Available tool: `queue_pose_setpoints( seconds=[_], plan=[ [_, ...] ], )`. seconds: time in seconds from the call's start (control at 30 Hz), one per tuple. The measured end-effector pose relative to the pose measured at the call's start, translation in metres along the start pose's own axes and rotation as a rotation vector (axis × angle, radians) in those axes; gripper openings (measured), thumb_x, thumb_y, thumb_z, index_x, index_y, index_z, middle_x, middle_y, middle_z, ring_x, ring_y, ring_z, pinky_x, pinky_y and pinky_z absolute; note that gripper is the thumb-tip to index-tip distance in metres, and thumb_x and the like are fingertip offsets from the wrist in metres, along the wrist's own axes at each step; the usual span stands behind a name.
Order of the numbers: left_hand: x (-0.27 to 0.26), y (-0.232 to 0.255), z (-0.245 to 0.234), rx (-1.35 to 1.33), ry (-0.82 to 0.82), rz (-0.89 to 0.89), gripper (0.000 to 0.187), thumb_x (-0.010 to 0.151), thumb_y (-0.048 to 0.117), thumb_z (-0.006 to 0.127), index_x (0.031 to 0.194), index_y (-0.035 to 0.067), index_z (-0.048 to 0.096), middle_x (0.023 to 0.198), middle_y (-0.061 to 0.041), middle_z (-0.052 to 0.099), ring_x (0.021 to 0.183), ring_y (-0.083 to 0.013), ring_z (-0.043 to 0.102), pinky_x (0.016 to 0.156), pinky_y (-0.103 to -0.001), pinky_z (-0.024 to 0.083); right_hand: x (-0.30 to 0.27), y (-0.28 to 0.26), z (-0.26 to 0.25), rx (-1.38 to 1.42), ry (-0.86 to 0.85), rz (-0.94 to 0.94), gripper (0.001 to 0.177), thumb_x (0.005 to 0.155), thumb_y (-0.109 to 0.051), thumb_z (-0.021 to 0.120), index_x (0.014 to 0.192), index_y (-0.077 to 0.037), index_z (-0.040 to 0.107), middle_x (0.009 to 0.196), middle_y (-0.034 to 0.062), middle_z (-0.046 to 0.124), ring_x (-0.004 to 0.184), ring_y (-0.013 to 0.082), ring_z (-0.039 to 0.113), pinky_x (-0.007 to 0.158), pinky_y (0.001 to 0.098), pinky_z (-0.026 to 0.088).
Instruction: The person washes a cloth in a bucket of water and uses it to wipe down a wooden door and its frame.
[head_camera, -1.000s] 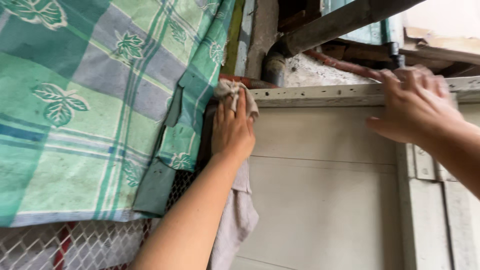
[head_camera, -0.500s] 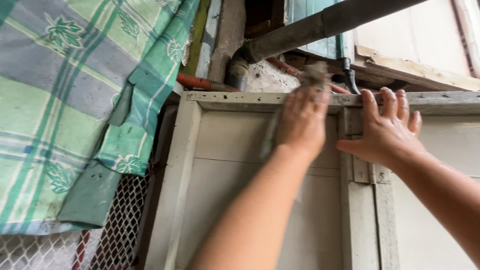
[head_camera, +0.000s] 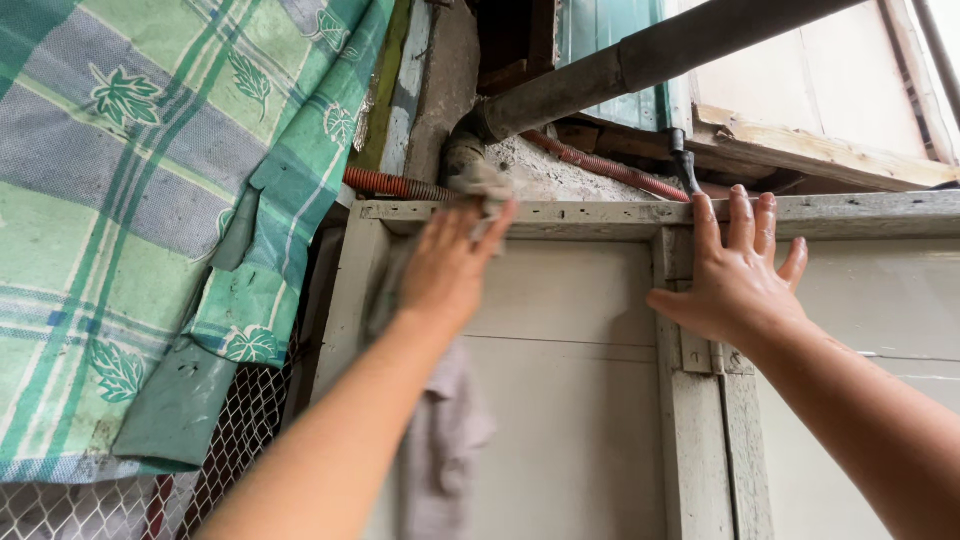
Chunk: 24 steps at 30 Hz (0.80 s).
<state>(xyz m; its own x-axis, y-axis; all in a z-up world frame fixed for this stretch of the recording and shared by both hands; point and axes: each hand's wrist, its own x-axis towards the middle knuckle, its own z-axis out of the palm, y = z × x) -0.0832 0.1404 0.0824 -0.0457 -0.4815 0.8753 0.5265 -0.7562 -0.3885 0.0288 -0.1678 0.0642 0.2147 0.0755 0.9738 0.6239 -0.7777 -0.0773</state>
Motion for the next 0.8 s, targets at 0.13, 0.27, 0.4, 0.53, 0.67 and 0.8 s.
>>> queue_pose_setpoints(
  seconds=[0.13, 0.27, 0.4, 0.53, 0.67, 0.8],
  plan=[
    [-0.022, -0.037, -0.03, -0.045, -0.076, -0.198, 0.107, 0.076, -0.01, 0.052, 0.159, 0.031, 0.0, 0.163, -0.025, 0.027, 0.151, -0.0443, 0.032, 0.117, -0.051, 0.02, -0.009, -0.001, -0.012, -0.066, -0.05, -0.005, 0.135, 0.066, -0.06, 0.081, 0.162, -0.024, -0.007, 0.167, 0.0139, -0.013, 0.155, 0.0315, -0.018, 0.118, 0.0678, -0.002],
    [-0.022, 0.012, -0.034, -0.233, 0.096, -0.407, 0.093, 0.09, 0.003, 0.051, 0.163, 0.027, -0.001, 0.164, -0.024, 0.026, 0.15, -0.044, 0.032, 0.124, -0.051, 0.019, -0.029, -0.007, -0.012, -0.042, -0.07, 0.004, 0.132, 0.073, -0.064, 0.076, 0.166, -0.025, -0.01, 0.168, 0.0107, -0.017, 0.157, 0.0281, -0.014, 0.122, 0.0594, 0.001],
    [-0.032, 0.094, -0.03, -0.184, 0.061, -0.41, 0.059, 0.105, 0.044, 0.046, 0.16, 0.027, 0.031, 0.152, -0.023, 0.045, 0.139, -0.0408, 0.046, 0.119, -0.051, 0.027, -0.07, -0.01, 0.001, 0.201, 0.027, -0.015, 0.135, 0.069, -0.044, 0.082, 0.166, -0.018, -0.009, 0.166, 0.0226, -0.013, 0.153, 0.039, 0.003, 0.12, 0.043, 0.021],
    [-0.014, 0.169, -0.021, -0.471, 0.082, -0.282, 0.049, 0.102, 0.035, 0.048, 0.148, 0.02, 0.057, 0.144, -0.022, 0.056, 0.141, -0.0393, 0.046, 0.122, -0.053, 0.027, -0.083, -0.004, 0.011, 0.402, 0.14, -0.031, 0.134, 0.065, -0.035, 0.085, 0.161, -0.008, -0.005, 0.163, 0.0278, 0.009, 0.149, 0.0455, 0.023, 0.117, 0.0436, 0.034],
    [-0.016, 0.191, -0.021, -0.518, 0.103, -0.208, 0.04, 0.1, 0.026, 0.051, 0.138, 0.014, 0.061, 0.153, -0.016, 0.057, 0.149, -0.0349, 0.044, 0.127, -0.051, 0.025, -0.083, -0.001, 0.019, 0.444, 0.183, -0.058, 0.13, 0.065, -0.032, 0.084, 0.161, -0.007, -0.001, 0.162, 0.0295, 0.012, 0.148, 0.0474, 0.027, 0.114, 0.0447, 0.036],
    [-0.051, 0.193, -0.029, -0.357, -0.013, -0.056, 0.052, 0.087, 0.019, 0.057, 0.139, 0.011, 0.06, 0.151, -0.02, 0.053, 0.148, -0.0359, 0.04, 0.124, -0.049, 0.024, -0.084, -0.003, 0.02, 0.433, 0.177, -0.048, 0.129, 0.066, -0.032, 0.083, 0.162, -0.008, 0.0, 0.162, 0.0291, 0.013, 0.147, 0.0477, 0.029, 0.115, 0.0448, 0.037]
  ],
)
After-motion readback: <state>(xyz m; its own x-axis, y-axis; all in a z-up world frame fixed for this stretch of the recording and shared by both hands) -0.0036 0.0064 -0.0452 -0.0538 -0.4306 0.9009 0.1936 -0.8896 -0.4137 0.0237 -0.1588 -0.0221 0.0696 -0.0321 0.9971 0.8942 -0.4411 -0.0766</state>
